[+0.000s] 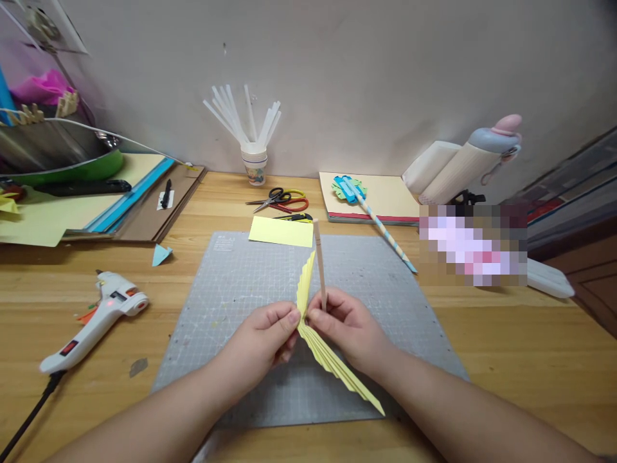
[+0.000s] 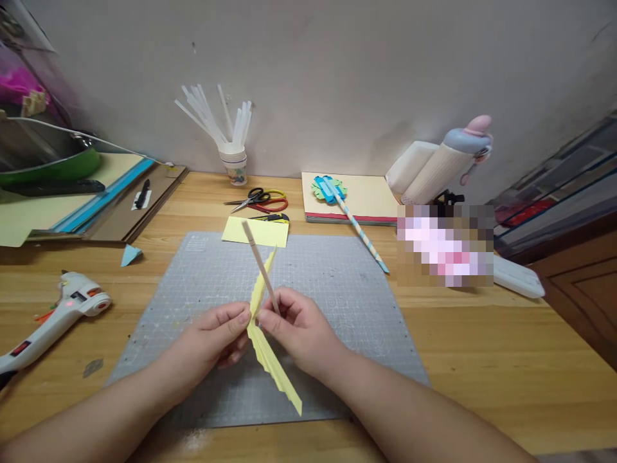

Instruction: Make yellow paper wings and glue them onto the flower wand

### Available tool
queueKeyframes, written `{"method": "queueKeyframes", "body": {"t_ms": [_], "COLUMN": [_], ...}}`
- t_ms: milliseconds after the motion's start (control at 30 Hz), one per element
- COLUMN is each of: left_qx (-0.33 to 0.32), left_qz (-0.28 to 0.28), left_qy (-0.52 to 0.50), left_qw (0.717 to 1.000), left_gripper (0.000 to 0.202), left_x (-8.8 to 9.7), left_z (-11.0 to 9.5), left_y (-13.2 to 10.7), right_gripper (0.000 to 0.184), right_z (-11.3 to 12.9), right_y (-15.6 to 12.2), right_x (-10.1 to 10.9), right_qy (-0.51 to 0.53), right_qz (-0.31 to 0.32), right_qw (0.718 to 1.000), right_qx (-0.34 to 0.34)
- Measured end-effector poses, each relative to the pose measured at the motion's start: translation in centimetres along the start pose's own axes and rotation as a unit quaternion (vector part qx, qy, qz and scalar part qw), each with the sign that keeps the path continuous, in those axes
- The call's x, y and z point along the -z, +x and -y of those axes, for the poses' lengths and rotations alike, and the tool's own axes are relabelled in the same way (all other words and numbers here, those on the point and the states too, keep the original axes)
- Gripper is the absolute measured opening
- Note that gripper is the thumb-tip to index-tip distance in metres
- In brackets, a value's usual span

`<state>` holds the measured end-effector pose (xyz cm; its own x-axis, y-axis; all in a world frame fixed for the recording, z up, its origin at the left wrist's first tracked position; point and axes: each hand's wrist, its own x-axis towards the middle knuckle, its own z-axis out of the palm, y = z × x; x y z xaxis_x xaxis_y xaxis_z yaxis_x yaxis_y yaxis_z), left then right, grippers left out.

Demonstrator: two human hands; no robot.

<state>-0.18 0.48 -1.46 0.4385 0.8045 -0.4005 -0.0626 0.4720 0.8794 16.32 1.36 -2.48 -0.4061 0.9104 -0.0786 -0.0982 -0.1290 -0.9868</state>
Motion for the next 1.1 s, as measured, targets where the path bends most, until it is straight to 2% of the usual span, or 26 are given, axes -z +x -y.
{"method": "queueKeyframes", "body": {"t_ms": [133, 300, 467, 567, 700, 900, 1000, 1100], "left_qx": [0.013, 0.005, -0.027, -0.046, -0.109, -0.187, -0.213, -0.22], "left_qz": [-0.029, -0.034, -0.013, 0.002, -0.002, -0.002, -0.01, -0.014], "left_qy": [-0.026, -0.07, -0.055, -0.002, 0.119, 0.303, 0.374, 0.413], "left_qw": [0.999, 0.997, 0.998, 0.999, 0.987, 0.934, 0.903, 0.884], "left_gripper": [0.037, 0.032, 0.018, 0.014, 0.014, 0.01, 0.009, 0.014], "left_x": [0.0, 0.2, 0.2, 0.0, 0.1, 1.1, 1.2, 1.3], "left_z": [-0.6, -0.2, -0.5, -0.7, -0.3, -0.7, -1.3, -1.5], "left_y": [-0.3, -0.5, -0.7, -0.7, -0.6, -0.7, -0.8, -1.0], "right_gripper": [0.039, 0.036, 0.038, 0.039, 0.039, 0.039, 0.039, 0.039], "right_z": [0.0, 0.0, 0.0, 0.0, 0.0, 0.1, 0.1, 0.0], "right_y": [-0.2, 0.1, 0.4, 0.4, 0.3, 0.1, 0.1, 0.3], "right_x": [0.8, 1.1, 1.2, 1.3, 1.4, 1.4, 1.4, 1.5], "right_qy": [-0.083, -0.246, -0.253, -0.219, -0.192, -0.229, -0.248, -0.251], "right_qz": [0.015, 0.047, 0.055, 0.062, 0.078, 0.099, 0.084, 0.06], "right_qw": [0.995, 0.966, 0.965, 0.973, 0.978, 0.968, 0.964, 0.965], "right_qx": [0.054, 0.07, 0.045, 0.027, 0.007, 0.015, 0.036, 0.04]}}
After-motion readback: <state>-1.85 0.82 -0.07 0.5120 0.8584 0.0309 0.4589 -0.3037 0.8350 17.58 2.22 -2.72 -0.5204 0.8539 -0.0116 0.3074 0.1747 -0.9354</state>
